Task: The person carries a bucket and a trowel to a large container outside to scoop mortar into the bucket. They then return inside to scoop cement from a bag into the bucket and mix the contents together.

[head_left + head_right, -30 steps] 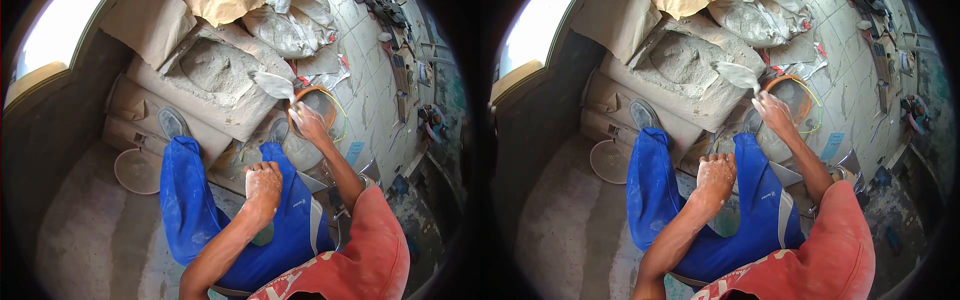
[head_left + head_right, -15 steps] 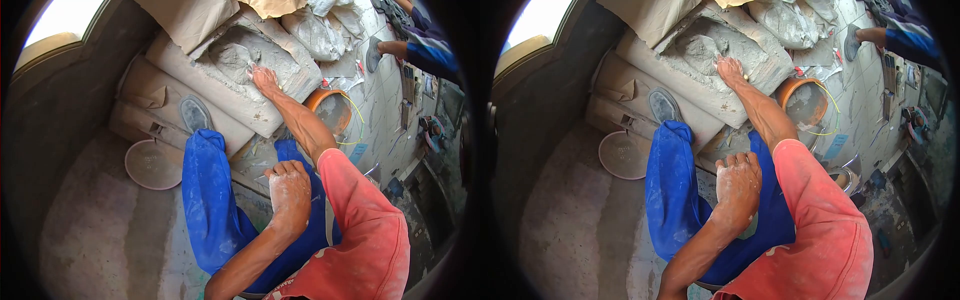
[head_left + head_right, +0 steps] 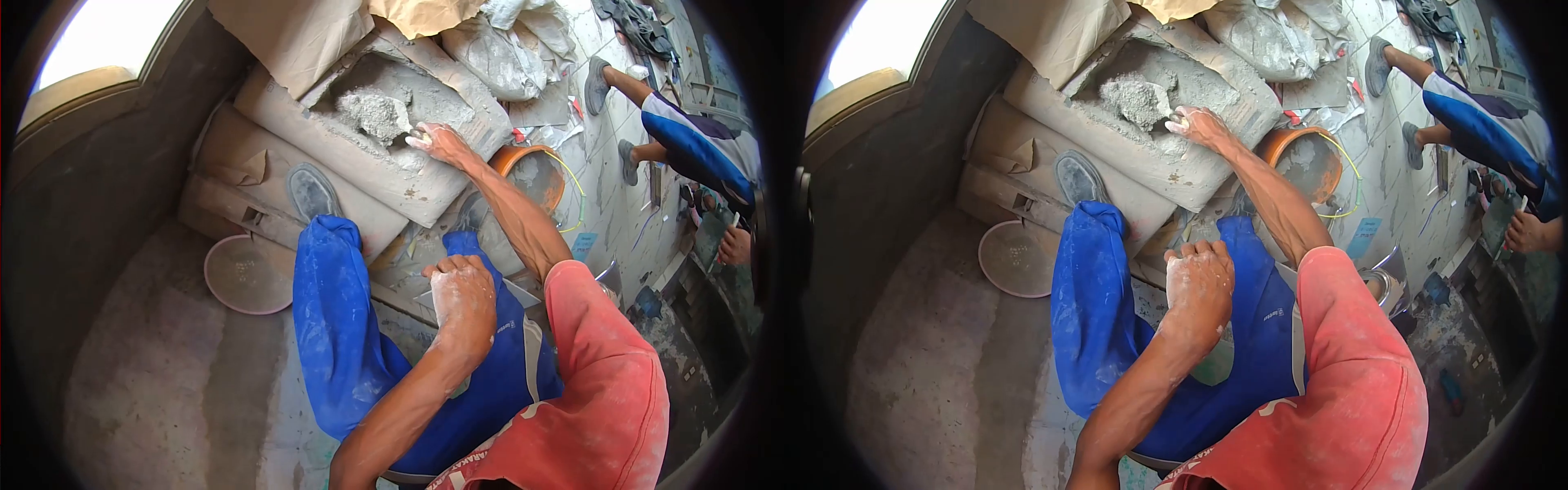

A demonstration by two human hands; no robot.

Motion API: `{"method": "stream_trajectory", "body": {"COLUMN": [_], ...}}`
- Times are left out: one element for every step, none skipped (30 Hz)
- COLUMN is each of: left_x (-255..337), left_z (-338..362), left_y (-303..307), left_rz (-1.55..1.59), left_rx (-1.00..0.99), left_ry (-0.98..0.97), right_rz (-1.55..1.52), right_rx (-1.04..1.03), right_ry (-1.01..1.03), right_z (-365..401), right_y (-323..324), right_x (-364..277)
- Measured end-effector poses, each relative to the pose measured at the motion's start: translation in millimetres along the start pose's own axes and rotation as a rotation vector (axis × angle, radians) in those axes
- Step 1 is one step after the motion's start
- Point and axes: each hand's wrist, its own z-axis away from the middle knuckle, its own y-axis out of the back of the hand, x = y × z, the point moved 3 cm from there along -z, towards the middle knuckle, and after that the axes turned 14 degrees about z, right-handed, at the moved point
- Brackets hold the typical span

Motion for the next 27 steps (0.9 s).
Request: {"method": "stream_trajectory", "body": {"left_x": [0, 3, 5, 8, 8, 9, 10, 11, 13, 14, 16, 20, 23, 25, 28, 30, 30, 34, 34, 35, 35, 36, 36, 36, 35, 38, 41], "left_z": [-3, -5, -5, -3, -3, -4, -5, -6, -7, -7, -7, -11, -13, -15, -18, -19, -20, -22, -23, -24, -26, -28, -30, -30, -28, -29, -32], "left_y": [-12, -12, -15, -15, -18, -22, -22, -25, -28, -32, -36, -39, -43, -46, -49, -53, -56, -62, -64, -68, -71, -74, -76, -79, -81, -84, -86], "left_rz": [0.0, -0.001, 0.016, -0.06, -0.081, -0.095, -0.14, -0.151, -0.168, -0.184, -0.208, -0.213, -0.218, -0.238, -0.22, -0.203, -0.21, -0.246, -0.263, -0.278, -0.294, -0.311, -0.308, -0.301, -0.31, -0.305, -0.299], "left_rx": [0.023, 0.04, -0.081, -0.048, -0.042, -0.028, -0.067, -0.097, -0.088, -0.084, -0.103, -0.11, -0.12, -0.131, -0.128, -0.127, -0.111, -0.128, -0.137, -0.15, -0.176, -0.18, -0.17, -0.163, -0.178, -0.18, -0.179], "left_ry": [0.014, 0.022, -0.004, -0.039, -0.054, -0.068, -0.075, -0.071, -0.099, -0.113, -0.126, -0.135, -0.143, -0.155, -0.176, -0.196, -0.217, -0.229, -0.239, -0.247, -0.219, -0.219, -0.223, -0.222, -0.209, -0.215, -0.224], "right_rz": [-0.002, 0.001, 0.006, -0.064, -0.086, -0.121, -0.156, -0.199, -0.243, -0.291, -0.34, -0.354, -0.403, -0.455, -0.467, -0.58, -0.694, -0.728, -0.76, -0.793, -0.651, -0.691, -0.728, -0.85, -0.791, -0.56, -0.327], "right_rx": [0.013, 0.071, 0.132, 0.032, 0.087, 0.177, 0.122, 0.068, 0.16, 0.243, 0.123, 0.139, 0.203, 0.266, 0.281, 0.317, 0.349, 0.366, 0.328, 0.283, 0.279, 0.23, 0.173, 0.216, 0.22, 0.255, 0.29], "right_ry": [-0.016, -0.022, -0.041, -0.077, -0.064, -0.038, -0.103, -0.155, -0.151, -0.139, -0.222, -0.234, -0.3, -0.368, -0.382, -0.516, -0.647, -0.665, -0.78, -0.895, -0.927, -0.962, -0.994, -1.001, -1.062, -1.022, -0.974], "right_z": [7, 16, 28, 47, 60, 77, 97, 117, 136, 157, 179, 197, 216, 235, 250, 267, 278, 283, 284, 283, 270, 261, 252, 234, 226, 215, 205], "right_y": [2, 3, 3, 20, 18, 17, 22, 27, 22, 24, 23, 17, 3, -12, -23, -38, -52, -70, -85, -104, -129, -128, -128, -160, -154, -156, -156], "right_x": [5, 9, 17, 12, 24, 33, 40, 44, 58, 61, 70, 83, 98, 111, 121, 132, 145, 162, 182, 202, 226, 235, 245, 272, 276, 284, 292]}}
